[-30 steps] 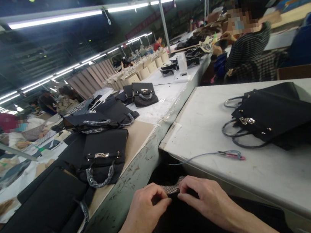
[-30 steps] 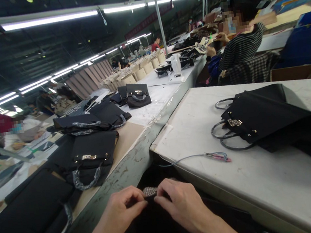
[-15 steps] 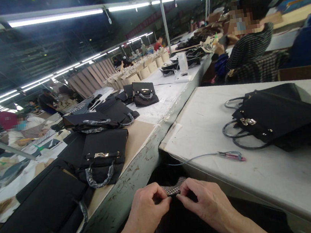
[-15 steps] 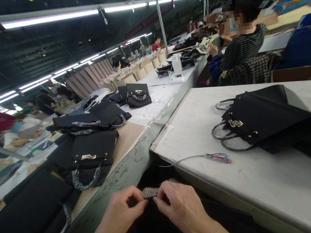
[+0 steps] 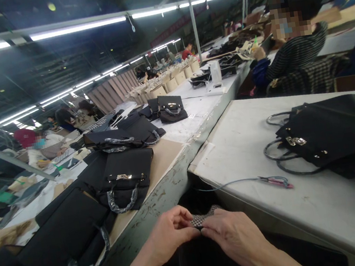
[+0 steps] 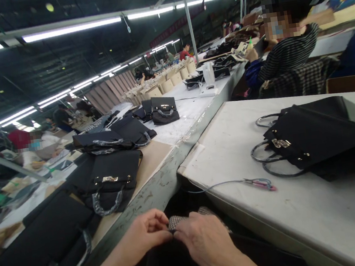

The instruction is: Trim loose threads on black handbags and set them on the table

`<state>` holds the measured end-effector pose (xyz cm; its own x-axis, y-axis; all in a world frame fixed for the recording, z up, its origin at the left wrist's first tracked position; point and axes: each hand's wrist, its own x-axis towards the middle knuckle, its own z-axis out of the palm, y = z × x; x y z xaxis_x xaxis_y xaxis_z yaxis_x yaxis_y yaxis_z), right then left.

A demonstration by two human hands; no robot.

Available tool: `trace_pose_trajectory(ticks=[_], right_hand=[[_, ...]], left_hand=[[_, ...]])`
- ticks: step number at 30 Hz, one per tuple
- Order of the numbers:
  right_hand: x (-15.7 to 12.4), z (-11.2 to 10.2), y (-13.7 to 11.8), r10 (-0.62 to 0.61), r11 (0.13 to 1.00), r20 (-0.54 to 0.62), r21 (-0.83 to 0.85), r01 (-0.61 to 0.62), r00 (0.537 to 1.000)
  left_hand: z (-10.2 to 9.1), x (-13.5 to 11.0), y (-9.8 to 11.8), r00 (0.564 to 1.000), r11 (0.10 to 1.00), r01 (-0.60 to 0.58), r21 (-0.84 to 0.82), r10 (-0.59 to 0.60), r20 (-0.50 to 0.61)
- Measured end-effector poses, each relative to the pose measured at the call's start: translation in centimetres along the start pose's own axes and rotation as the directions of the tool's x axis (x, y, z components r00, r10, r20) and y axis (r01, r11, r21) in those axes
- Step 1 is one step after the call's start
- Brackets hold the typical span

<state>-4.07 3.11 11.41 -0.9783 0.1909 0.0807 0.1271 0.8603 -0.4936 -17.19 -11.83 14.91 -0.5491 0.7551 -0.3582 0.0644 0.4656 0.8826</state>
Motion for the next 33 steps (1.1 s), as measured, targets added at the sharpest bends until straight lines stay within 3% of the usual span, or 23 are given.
trace_pose_trajectory(ticks=[5,9,13,17,21,25,29,33], right_hand=[[0.1,0.2,0.0,0.022,0.999,0.015,0.038,-0.023,1.0],[-0.1,0.0,0.4,0.024,0.996,0.011,0.085,-0.024,1.0],[-0.2,0.1,0.5,0.017,0.994,0.007,0.112,-0.017,1.0],[-0.2,0.3,0.3,0.03,0.995,-0.001,0.1,-0.03,1.0],[0.1,0.3,0.1,0.051,0.997,0.02,0.064,-0.052,0.999],[-0.1,-0.1,0.4,0.032,0.999,0.043,0.04,-0.034,0.999],[-1.1,-0.7,1.6,-0.084,0.99,0.025,0.115,0.081,0.996],[-2.1,-0.8,2.9,-0.132,0.988,0.018,0.079,0.13,0.991]], left_hand=[[-1.1,-1.6,0.4,0.999,0.966,0.025,0.259,-0.033,0.029],[-0.5,-2.3,1.2,0.997,0.888,-0.061,0.457,0.076,-0.014],[0.9,-2.3,1.2,0.98,0.867,-0.078,0.491,0.158,-0.122],[1.3,-2.0,0.3,0.974,0.915,-0.001,0.403,0.092,-0.207],[0.7,-1.2,0.5,0.999,0.95,-0.025,0.31,0.039,-0.038],[0.6,-0.3,1.6,0.986,0.931,-0.137,0.337,0.096,0.135],[0.9,0.2,1.8,0.99,0.913,-0.122,0.388,0.081,0.119],[1.1,0.3,1.6,0.995,0.898,-0.079,0.433,0.046,0.086]])
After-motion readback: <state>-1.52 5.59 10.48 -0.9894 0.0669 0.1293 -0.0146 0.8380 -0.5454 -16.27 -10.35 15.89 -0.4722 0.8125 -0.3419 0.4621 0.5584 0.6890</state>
